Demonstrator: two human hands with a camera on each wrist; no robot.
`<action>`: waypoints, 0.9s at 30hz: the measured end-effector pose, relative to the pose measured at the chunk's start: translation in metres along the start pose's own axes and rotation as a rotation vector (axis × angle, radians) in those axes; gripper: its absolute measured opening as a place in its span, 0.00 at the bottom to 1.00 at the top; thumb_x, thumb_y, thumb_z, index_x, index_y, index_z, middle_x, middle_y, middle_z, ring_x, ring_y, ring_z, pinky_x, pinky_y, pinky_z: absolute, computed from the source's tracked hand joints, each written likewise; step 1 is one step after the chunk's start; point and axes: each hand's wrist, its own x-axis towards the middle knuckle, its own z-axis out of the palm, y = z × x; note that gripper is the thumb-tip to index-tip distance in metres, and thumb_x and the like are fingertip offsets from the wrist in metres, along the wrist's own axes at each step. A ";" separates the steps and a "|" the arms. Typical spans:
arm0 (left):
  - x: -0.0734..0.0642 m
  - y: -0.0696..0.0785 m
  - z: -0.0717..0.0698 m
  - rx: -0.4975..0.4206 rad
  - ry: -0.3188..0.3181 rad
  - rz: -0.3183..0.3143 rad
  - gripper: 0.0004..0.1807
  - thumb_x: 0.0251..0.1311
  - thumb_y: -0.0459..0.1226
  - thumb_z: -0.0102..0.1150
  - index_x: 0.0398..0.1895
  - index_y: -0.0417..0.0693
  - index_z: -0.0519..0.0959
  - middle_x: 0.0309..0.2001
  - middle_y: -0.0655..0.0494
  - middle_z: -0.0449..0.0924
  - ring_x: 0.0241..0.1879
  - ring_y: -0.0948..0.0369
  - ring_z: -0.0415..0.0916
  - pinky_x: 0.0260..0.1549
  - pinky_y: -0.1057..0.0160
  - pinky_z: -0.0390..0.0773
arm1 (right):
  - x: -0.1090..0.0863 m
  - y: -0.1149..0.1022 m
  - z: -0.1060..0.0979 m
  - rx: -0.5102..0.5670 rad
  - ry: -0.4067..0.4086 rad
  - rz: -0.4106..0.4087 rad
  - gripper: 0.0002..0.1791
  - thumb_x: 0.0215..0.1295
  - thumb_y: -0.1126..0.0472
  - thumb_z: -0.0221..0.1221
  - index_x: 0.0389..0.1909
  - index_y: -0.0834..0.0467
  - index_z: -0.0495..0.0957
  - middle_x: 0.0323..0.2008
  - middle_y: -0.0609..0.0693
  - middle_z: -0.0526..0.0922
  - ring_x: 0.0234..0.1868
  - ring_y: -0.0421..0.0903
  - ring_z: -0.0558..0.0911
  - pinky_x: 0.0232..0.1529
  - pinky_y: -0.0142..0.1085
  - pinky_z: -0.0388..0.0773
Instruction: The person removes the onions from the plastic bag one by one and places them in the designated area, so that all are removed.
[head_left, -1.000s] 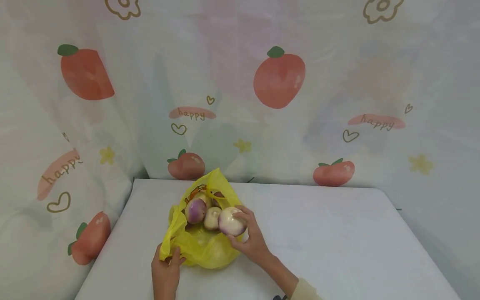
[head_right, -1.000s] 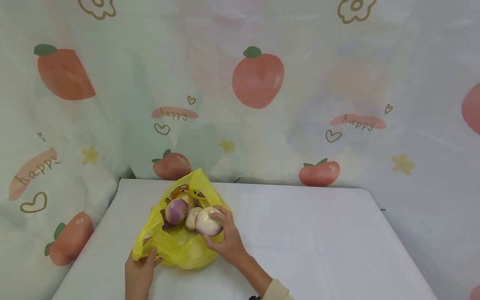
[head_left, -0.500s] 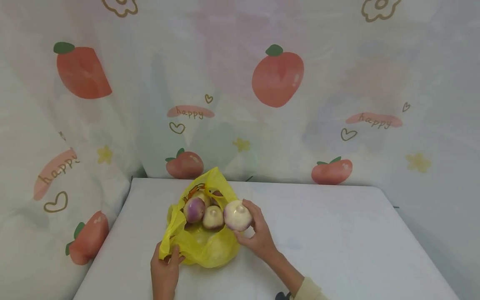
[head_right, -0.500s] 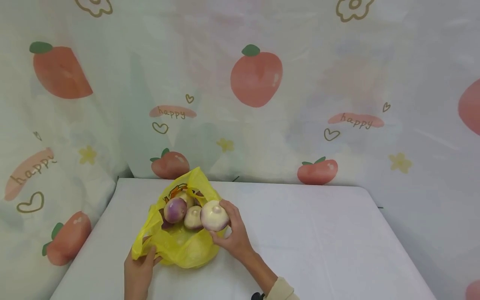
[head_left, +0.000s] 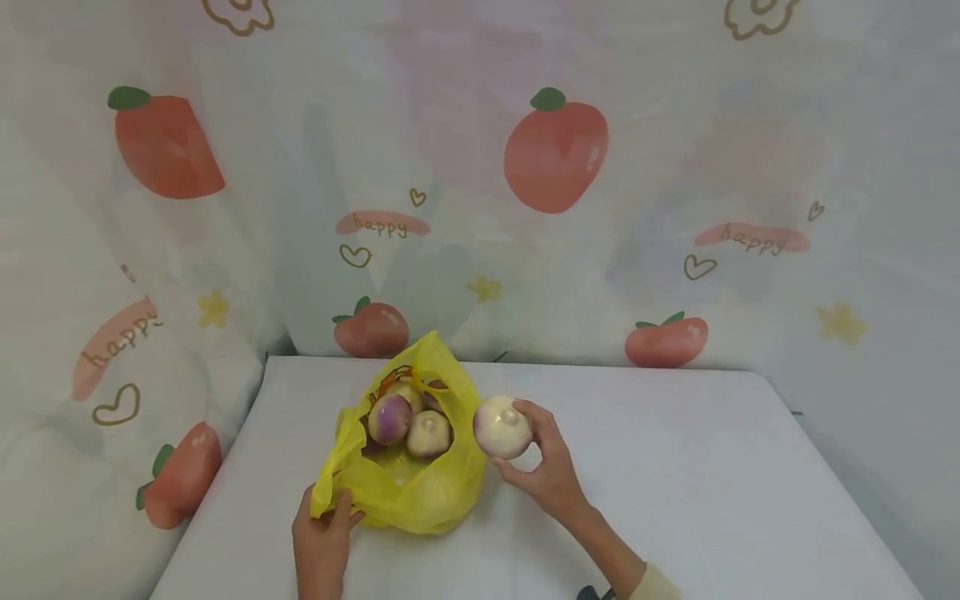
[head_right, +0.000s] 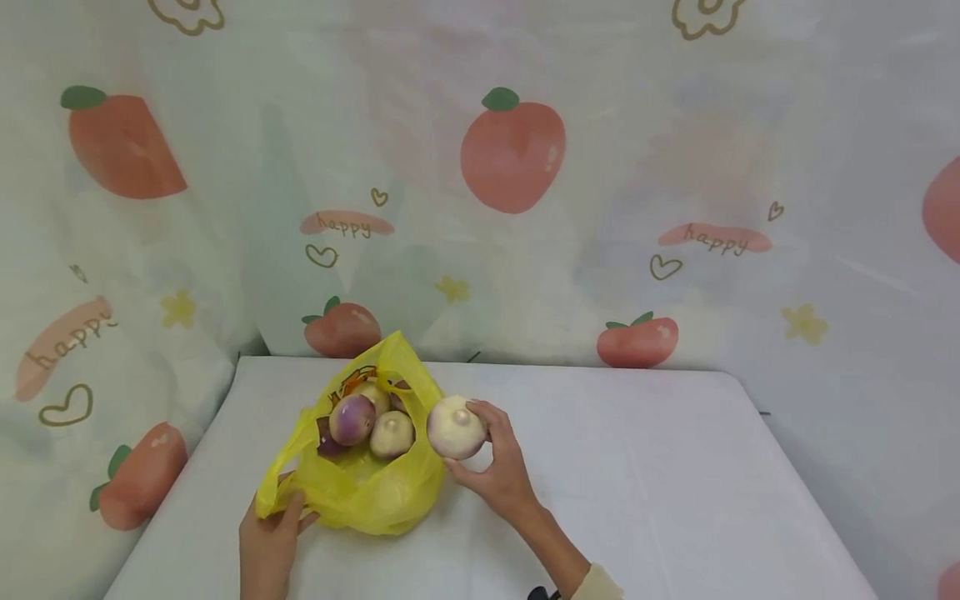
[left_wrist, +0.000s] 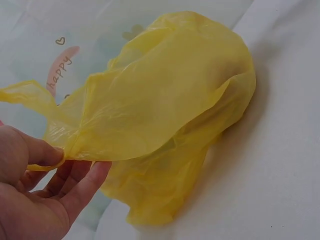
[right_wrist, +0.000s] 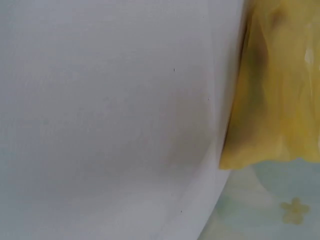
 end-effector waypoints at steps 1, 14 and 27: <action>0.000 0.000 0.000 -0.005 -0.003 -0.009 0.21 0.67 0.33 0.52 0.59 0.32 0.65 0.52 0.37 0.67 0.48 0.47 0.72 0.35 0.65 0.84 | -0.001 0.005 -0.002 -0.024 -0.003 -0.005 0.41 0.40 0.73 0.73 0.58 0.68 0.65 0.55 0.61 0.69 0.52 0.47 0.71 0.44 0.28 0.78; -0.002 -0.001 0.003 -0.038 -0.025 -0.063 0.22 0.67 0.34 0.51 0.61 0.33 0.63 0.55 0.37 0.65 0.49 0.47 0.71 0.37 0.66 0.84 | -0.011 0.046 -0.024 -0.205 0.026 0.022 0.42 0.41 0.61 0.75 0.61 0.53 0.68 0.53 0.48 0.73 0.49 0.43 0.72 0.40 0.31 0.79; -0.002 0.000 0.002 -0.070 0.005 -0.057 0.22 0.67 0.34 0.53 0.59 0.32 0.64 0.55 0.37 0.66 0.49 0.49 0.72 0.37 0.66 0.84 | -0.011 0.057 -0.024 -0.227 0.132 0.202 0.48 0.41 0.62 0.76 0.63 0.68 0.63 0.51 0.60 0.72 0.48 0.51 0.76 0.44 0.50 0.82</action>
